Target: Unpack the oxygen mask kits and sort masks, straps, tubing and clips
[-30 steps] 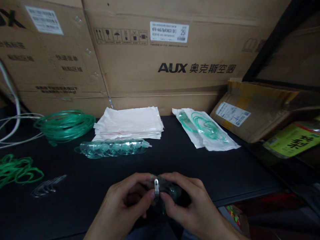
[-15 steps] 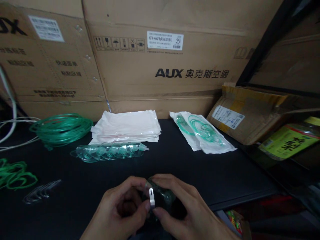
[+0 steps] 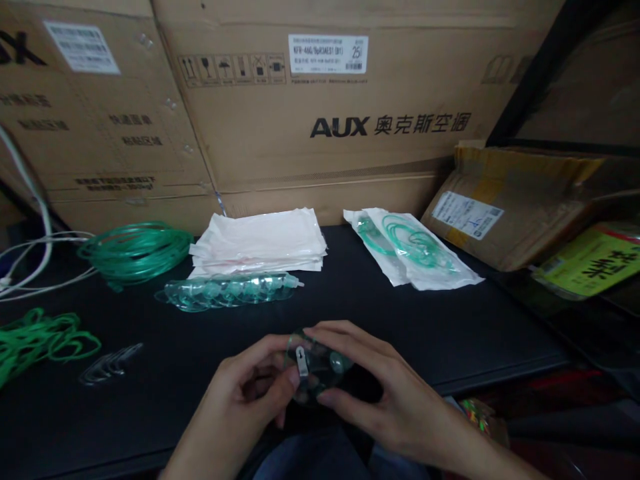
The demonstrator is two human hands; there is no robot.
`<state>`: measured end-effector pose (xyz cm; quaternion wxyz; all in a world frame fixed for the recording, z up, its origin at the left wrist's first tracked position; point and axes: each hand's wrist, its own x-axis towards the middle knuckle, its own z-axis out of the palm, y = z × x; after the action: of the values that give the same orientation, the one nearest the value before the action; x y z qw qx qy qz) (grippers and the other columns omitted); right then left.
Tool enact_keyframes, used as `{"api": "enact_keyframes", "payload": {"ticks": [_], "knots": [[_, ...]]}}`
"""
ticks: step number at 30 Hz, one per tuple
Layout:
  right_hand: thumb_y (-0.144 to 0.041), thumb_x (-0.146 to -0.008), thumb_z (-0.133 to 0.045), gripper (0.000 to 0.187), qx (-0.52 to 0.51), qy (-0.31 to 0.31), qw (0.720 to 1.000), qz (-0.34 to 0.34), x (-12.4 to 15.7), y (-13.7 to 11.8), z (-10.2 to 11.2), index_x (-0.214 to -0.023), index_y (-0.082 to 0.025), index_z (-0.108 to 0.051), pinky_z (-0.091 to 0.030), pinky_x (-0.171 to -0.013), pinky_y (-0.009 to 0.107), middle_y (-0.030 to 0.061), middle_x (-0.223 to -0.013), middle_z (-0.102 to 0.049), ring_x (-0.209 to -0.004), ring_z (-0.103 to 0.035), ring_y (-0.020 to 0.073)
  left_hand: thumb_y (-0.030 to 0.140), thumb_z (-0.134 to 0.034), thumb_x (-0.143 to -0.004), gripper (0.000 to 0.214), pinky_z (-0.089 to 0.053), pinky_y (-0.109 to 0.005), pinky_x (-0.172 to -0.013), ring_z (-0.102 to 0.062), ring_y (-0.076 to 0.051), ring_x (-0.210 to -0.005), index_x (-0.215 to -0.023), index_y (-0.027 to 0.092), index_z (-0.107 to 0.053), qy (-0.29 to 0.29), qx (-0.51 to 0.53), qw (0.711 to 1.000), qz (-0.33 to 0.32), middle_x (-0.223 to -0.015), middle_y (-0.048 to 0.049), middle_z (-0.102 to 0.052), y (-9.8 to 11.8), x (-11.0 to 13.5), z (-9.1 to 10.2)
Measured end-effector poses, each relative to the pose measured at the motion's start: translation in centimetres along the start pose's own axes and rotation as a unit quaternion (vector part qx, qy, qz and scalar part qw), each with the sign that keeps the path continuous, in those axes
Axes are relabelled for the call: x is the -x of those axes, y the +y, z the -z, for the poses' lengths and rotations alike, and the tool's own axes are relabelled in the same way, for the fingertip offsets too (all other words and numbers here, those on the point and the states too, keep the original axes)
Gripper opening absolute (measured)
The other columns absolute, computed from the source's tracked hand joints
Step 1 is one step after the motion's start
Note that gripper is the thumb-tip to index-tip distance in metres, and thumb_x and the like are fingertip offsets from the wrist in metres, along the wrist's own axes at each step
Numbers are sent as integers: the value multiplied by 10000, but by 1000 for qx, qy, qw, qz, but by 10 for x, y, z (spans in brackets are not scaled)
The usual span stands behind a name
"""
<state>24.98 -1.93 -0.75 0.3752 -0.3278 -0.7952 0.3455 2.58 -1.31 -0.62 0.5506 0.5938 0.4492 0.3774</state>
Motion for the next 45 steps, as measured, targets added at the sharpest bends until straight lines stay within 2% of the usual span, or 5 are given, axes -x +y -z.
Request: {"api": "enact_keyframes", "payload": {"ticks": [10,21,35,39,45], "knots": [[-149,-883,-755,449,65,137,988,31,1,11,-15,-1299,-281,-651,-580,-912,267,61,-1207,-583,-1063,-659,162,471,-743,-785,363,-442,-164,-449,-499,-98,-517,-936,143,-788,24,-51,998,11,-654,-24,-641,12,-4,-2],[-189,-933,-701,421,25,75,997,24,2,5,-7,-1341,-253,-617,-525,-1055,304,80,-1333,-646,-1221,-643,186,405,-653,-914,267,-464,-143,-386,-539,-101,-517,-1033,172,-707,11,-57,998,-4,-731,-19,-654,-2,5,-6],[-87,-942,-584,319,100,154,982,42,3,5,-19,-1222,-235,-616,-578,-815,255,32,-1033,-737,-896,-708,148,182,-708,-867,141,-629,-191,-630,-746,-152,-764,-1004,208,-684,168,-194,942,-217,-936,-24,-750,-4,8,-19],[-93,-962,-572,436,119,154,979,65,4,7,-20,-1373,-237,-557,-586,-878,271,57,-1145,-736,-982,-707,158,152,-706,-876,85,-597,-167,-646,-711,-126,-723,-909,219,-747,157,-261,912,-277,-858,-8,-742,1,7,-19],[-112,-974,-585,409,114,153,979,67,5,7,-20,-1360,-247,-582,-601,-887,290,56,-1191,-742,-1001,-717,168,174,-731,-880,89,-582,-171,-613,-702,-122,-681,-931,221,-786,136,-244,925,-258,-835,-9,-748,-1,8,-17]]}}
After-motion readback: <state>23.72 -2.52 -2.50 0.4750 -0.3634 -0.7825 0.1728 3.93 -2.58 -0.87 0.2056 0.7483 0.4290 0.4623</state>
